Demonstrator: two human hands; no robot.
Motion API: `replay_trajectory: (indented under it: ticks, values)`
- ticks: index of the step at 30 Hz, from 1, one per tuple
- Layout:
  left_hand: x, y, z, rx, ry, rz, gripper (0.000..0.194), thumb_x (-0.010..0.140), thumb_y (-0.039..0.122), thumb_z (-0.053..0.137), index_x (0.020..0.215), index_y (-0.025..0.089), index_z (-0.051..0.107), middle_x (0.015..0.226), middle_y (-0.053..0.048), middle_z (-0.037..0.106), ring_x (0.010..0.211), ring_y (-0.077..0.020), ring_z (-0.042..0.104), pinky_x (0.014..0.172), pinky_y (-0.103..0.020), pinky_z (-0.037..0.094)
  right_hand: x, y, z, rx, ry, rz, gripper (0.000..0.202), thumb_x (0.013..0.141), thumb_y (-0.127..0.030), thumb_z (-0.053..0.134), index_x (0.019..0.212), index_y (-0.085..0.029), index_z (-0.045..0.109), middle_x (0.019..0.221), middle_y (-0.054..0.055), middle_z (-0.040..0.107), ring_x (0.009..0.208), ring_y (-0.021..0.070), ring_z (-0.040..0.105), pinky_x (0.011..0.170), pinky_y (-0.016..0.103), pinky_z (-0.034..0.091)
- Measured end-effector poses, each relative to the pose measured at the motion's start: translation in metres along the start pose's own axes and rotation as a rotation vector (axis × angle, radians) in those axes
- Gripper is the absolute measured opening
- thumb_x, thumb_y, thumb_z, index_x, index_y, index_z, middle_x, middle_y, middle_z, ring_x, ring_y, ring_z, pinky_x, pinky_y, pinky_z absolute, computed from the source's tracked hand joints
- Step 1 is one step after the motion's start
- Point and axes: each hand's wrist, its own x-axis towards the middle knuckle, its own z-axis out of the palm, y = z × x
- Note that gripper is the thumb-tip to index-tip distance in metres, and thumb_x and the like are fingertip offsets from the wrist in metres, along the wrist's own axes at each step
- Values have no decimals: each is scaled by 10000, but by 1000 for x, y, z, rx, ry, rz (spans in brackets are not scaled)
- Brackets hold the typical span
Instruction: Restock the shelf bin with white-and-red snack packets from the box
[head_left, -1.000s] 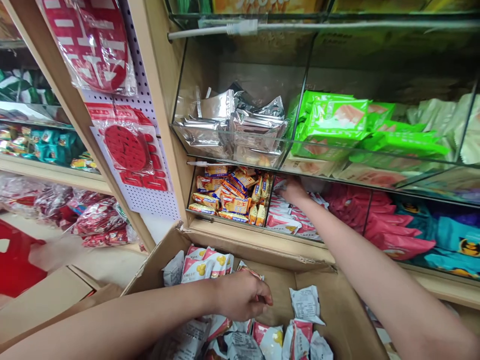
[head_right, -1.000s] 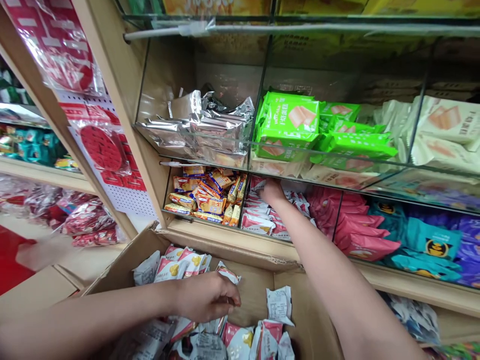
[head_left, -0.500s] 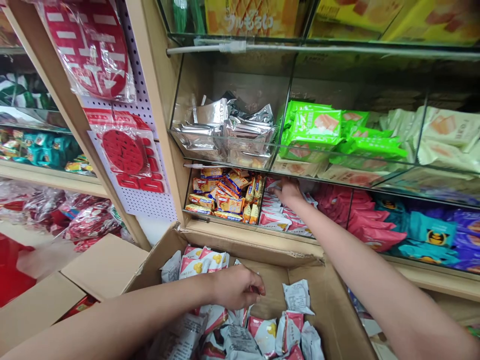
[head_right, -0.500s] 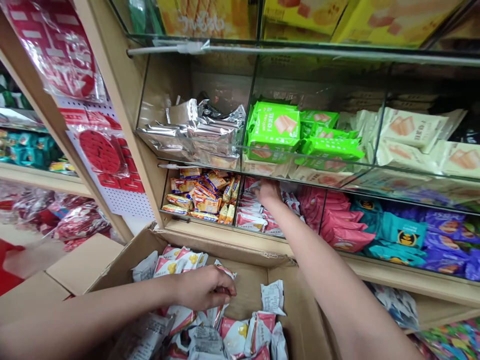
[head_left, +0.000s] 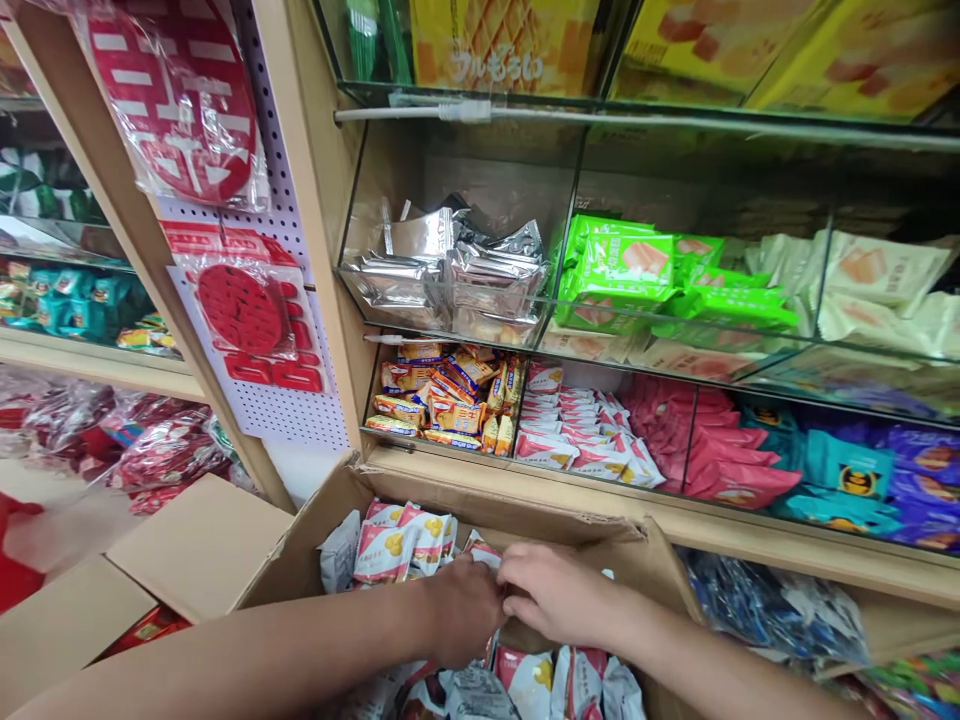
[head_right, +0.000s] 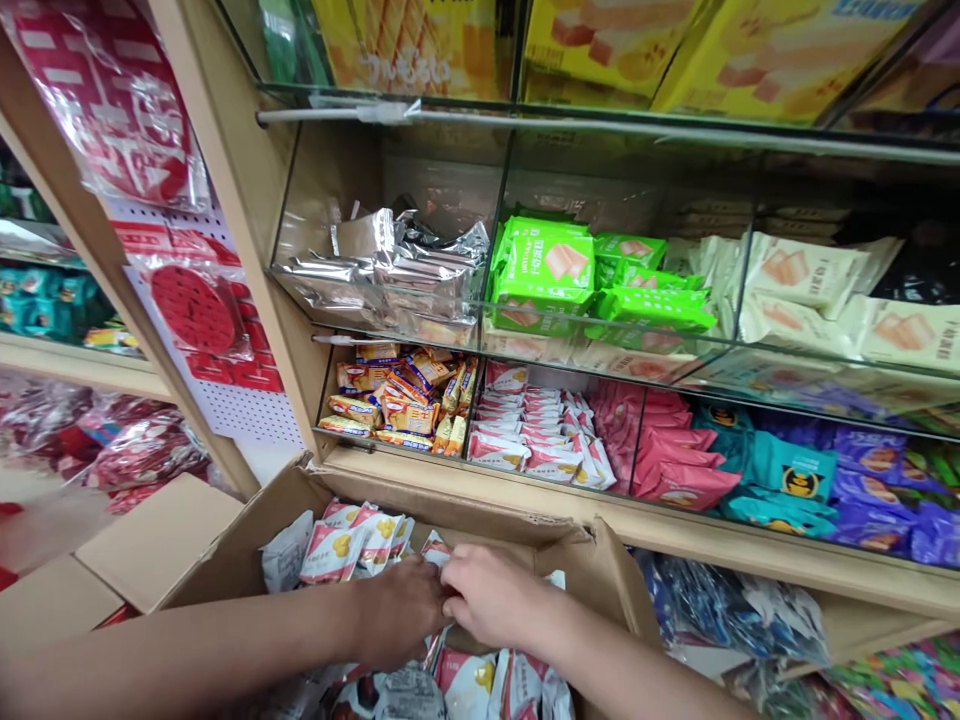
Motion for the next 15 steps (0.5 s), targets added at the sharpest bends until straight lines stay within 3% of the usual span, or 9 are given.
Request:
replay_trajectory:
  ticks: [3,10,12,15]
  values:
    - [5,1,6,153,-39,8,262,664,265,607,865,101,642,895,-187,623,852,-300,559,748,-432,404,-1,15,25,238,-29,147,258,747,-255,496,975,-157,566,943,87,593,884,203,551,763,290,414]
    - [6,-8,-1,65,-135,46,110,630,242,634,673,146,665,664,-133,654,699,-260,603,599,-319,422,8,34,58,895,79,343,707,565,-276,688,1203,-208,392,1145,70,502,966,188,520,802,286,425]
    - [5,-10,-8,-14,-136,27,62,614,228,634,604,170,653,598,-91,643,647,-231,601,562,-284,411,11,34,64,1094,67,381,711,562,-237,677,1201,-218,368,1131,57,510,919,160,540,746,266,447]
    - [3,-16,-20,-178,-107,52,53,635,201,601,643,207,653,606,-29,648,602,-175,590,522,-234,392,16,31,72,1231,80,531,481,599,-221,626,1046,-204,451,951,20,568,729,102,570,579,199,448]
